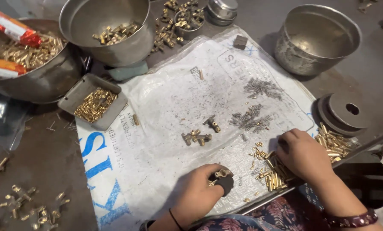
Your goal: Assembling small metal components and pins into brass T-shaped fittings at a workbench.
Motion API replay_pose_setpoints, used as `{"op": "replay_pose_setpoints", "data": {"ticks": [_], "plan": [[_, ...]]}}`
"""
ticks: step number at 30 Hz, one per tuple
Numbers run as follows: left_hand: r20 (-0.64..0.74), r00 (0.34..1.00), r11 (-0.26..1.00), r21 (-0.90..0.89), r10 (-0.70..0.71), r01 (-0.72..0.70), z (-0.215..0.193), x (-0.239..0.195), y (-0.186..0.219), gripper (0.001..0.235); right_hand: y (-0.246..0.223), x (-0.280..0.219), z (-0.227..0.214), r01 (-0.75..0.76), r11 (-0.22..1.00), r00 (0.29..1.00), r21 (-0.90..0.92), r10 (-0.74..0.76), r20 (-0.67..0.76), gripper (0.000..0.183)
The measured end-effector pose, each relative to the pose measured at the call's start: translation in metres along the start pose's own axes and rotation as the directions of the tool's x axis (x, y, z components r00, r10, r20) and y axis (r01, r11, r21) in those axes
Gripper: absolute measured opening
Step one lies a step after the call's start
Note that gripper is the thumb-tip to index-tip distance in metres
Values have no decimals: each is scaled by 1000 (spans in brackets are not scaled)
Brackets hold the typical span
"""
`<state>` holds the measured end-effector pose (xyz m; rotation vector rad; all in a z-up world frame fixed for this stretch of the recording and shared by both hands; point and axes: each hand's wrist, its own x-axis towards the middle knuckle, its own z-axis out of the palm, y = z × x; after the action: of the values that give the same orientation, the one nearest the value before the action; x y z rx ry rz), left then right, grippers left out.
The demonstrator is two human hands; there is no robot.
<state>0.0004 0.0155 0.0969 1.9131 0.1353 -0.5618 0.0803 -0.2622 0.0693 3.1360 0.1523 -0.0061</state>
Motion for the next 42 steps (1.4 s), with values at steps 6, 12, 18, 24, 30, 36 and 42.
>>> {"op": "replay_pose_setpoints", "data": {"ticks": [6, 12, 18, 24, 30, 36, 42], "plan": [[-131, 916, 919, -63, 378, -389, 17, 16, -40, 41, -54, -30, -18, 391, 557, 880, 733, -460, -120, 19], [-76, 948, 948, -55, 310, -314, 13, 10, -30, 41, -73, -46, -8, 248, 526, 949, 813, -300, -96, 20], [3, 979, 950, -243, 205, -198, 27, 19, -43, 44, -62, -55, -9, 277, 429, 929, 860, -348, -126, 18], [-53, 989, 811, -567, 140, -145, 39, 35, -56, 25, 20, -14, 20, 202, 943, 979, 266, -188, -75, 26], [-146, 939, 880, -328, 311, -343, 39, 34, -60, 26, -9, -6, 8, 166, 984, 983, 64, -170, 66, 33], [10, 998, 974, -221, 62, -59, 25, 16, -31, 28, -32, -24, -16, -141, 487, 979, 862, -59, 194, 23], [2, 970, 935, -267, 244, -234, 19, 12, -33, 40, -67, -40, -4, -341, 147, 928, 928, -105, 358, 21]]}}
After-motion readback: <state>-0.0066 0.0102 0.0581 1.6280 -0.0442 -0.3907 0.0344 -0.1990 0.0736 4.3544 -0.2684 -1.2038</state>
